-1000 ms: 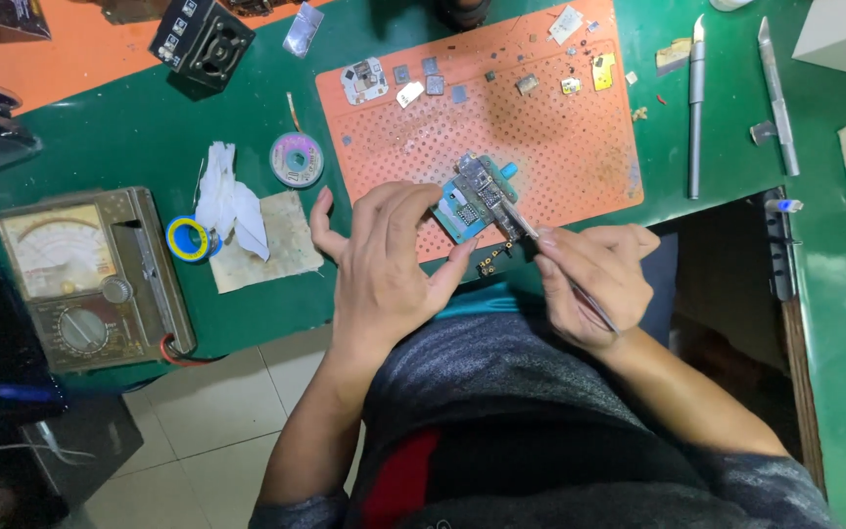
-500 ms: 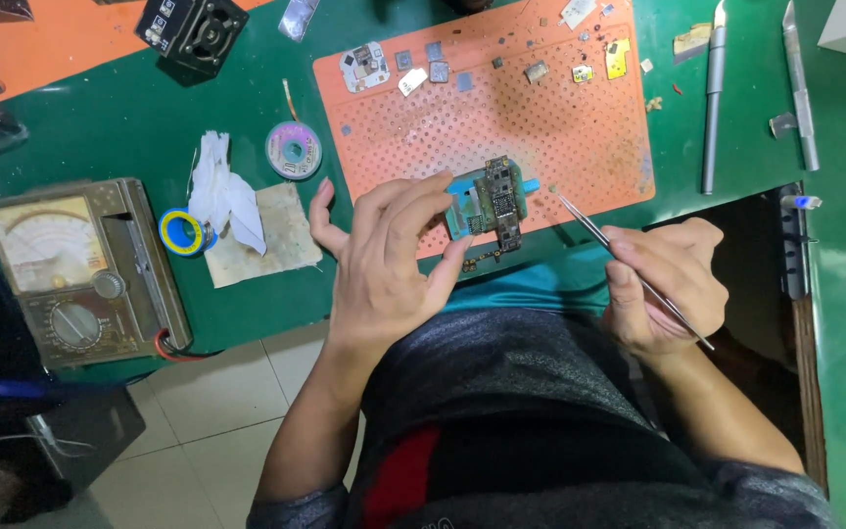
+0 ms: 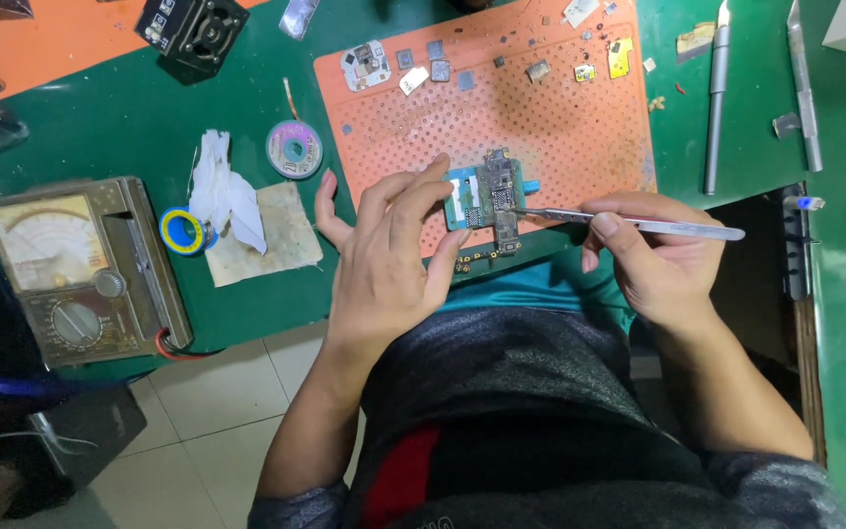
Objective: Soldering and cleaning a mobile phone circuit board using a soldering iron, tweezers, and cleaning solution.
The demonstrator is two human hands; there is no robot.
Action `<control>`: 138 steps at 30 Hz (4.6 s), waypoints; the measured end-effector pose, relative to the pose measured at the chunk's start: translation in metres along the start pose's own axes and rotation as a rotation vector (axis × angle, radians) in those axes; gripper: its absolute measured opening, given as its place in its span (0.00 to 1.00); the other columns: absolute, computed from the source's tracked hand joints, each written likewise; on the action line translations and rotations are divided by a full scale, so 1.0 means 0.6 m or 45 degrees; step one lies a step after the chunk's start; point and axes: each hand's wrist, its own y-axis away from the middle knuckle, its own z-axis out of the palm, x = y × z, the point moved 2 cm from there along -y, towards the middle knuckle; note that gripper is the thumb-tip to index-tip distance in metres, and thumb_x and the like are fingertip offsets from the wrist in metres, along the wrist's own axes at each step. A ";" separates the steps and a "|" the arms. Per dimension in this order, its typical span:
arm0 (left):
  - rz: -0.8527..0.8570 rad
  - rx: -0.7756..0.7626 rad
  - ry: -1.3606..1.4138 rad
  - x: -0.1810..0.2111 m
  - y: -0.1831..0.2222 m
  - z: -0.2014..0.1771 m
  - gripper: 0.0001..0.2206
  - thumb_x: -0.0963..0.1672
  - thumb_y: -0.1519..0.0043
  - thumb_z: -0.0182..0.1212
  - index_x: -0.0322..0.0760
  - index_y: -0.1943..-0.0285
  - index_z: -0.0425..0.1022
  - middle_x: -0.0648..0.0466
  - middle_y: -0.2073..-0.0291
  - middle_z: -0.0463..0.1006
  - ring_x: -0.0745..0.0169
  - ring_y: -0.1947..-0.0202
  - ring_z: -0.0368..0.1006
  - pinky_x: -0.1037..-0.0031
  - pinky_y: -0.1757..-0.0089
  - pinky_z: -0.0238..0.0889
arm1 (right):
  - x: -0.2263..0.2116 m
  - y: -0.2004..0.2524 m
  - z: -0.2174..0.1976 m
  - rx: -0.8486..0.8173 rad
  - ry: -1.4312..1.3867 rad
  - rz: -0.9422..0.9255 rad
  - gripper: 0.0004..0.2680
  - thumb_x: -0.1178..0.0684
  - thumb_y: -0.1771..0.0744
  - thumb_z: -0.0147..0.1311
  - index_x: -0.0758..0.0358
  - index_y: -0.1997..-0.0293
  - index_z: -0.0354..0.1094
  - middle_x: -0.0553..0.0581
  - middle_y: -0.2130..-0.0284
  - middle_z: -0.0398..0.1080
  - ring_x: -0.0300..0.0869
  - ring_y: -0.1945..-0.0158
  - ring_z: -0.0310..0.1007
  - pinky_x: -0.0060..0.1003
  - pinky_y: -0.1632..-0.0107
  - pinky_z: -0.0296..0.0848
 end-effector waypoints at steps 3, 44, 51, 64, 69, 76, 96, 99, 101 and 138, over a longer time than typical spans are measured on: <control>-0.010 -0.007 0.019 0.001 0.000 0.000 0.13 0.45 0.46 0.58 0.40 0.56 0.61 0.57 0.52 0.70 0.63 0.54 0.65 0.50 0.47 0.29 | -0.009 -0.005 0.005 0.006 0.052 0.002 0.03 0.63 0.36 0.45 0.74 0.64 0.61 0.62 0.83 0.62 0.42 0.84 0.62 0.27 0.76 0.62; -0.011 0.117 -0.020 0.019 0.009 -0.012 0.16 0.50 0.50 0.57 0.41 0.57 0.65 0.54 0.53 0.67 0.56 0.51 0.63 0.52 0.47 0.29 | -0.024 0.017 -0.079 0.537 1.047 -0.653 0.04 0.61 0.35 0.52 0.70 0.60 0.68 0.61 0.67 0.69 0.47 0.66 0.66 0.35 0.57 0.56; -0.017 0.141 -0.024 0.019 0.011 -0.011 0.13 0.49 0.50 0.57 0.44 0.59 0.66 0.54 0.53 0.67 0.56 0.51 0.62 0.51 0.47 0.29 | -0.027 0.023 -0.078 0.512 1.121 -0.681 0.05 0.61 0.36 0.54 0.71 0.61 0.68 0.62 0.67 0.69 0.48 0.65 0.67 0.35 0.56 0.57; 0.122 0.174 -0.162 0.023 -0.001 -0.034 0.06 0.46 0.50 0.62 0.47 0.67 0.72 0.59 0.65 0.66 0.62 0.62 0.64 0.63 0.57 0.39 | -0.037 -0.049 -0.130 0.200 1.468 -0.520 0.04 0.61 0.34 0.40 0.69 0.58 0.57 0.60 0.66 0.61 0.50 0.62 0.57 0.41 0.55 0.45; 0.182 0.168 -0.076 0.054 0.007 -0.033 0.05 0.46 0.49 0.60 0.45 0.71 0.71 0.58 0.69 0.68 0.62 0.66 0.64 0.66 0.61 0.39 | -0.014 -0.085 -0.136 0.164 1.847 -0.581 0.06 0.59 0.34 0.48 0.56 0.56 0.69 0.56 0.67 0.61 0.50 0.61 0.58 0.41 0.59 0.44; 0.318 0.245 -0.276 0.064 0.021 -0.006 0.03 0.45 0.48 0.62 0.47 0.69 0.73 0.66 0.69 0.73 0.68 0.64 0.66 0.68 0.60 0.40 | -0.053 -0.056 -0.051 0.112 1.675 -0.780 0.09 0.55 0.39 0.53 0.59 0.57 0.69 0.57 0.62 0.63 0.48 0.57 0.58 0.41 0.57 0.43; 0.274 0.338 -0.024 0.055 0.026 -0.003 0.02 0.44 0.44 0.54 0.48 0.68 0.70 0.67 0.74 0.72 0.69 0.71 0.66 0.74 0.66 0.44 | -0.032 -0.049 0.039 -0.141 1.346 -0.936 0.04 0.52 0.35 0.47 0.55 0.64 0.66 0.50 0.73 0.58 0.43 0.69 0.55 0.39 0.62 0.45; 0.276 0.359 -0.039 0.056 0.028 -0.004 0.02 0.44 0.43 0.53 0.48 0.68 0.70 0.68 0.74 0.71 0.71 0.72 0.65 0.75 0.66 0.44 | -0.026 -0.050 0.037 -0.121 1.313 -0.983 0.03 0.53 0.37 0.50 0.56 0.67 0.67 0.49 0.74 0.58 0.42 0.70 0.55 0.37 0.62 0.46; 0.292 0.388 0.003 0.057 0.028 -0.005 0.03 0.44 0.44 0.54 0.47 0.70 0.69 0.67 0.75 0.72 0.70 0.73 0.65 0.75 0.67 0.44 | -0.022 -0.052 0.034 -0.119 1.245 -1.031 0.01 0.54 0.38 0.51 0.56 0.68 0.67 0.49 0.75 0.59 0.42 0.71 0.56 0.37 0.63 0.46; 0.154 0.360 -0.181 0.020 0.037 -0.051 0.05 0.46 0.49 0.59 0.46 0.66 0.71 0.60 0.62 0.71 0.64 0.63 0.65 0.66 0.59 0.43 | -0.032 -0.054 0.045 -0.226 1.194 -0.969 0.13 0.47 0.40 0.48 0.58 0.57 0.66 0.52 0.68 0.60 0.44 0.67 0.57 0.37 0.61 0.48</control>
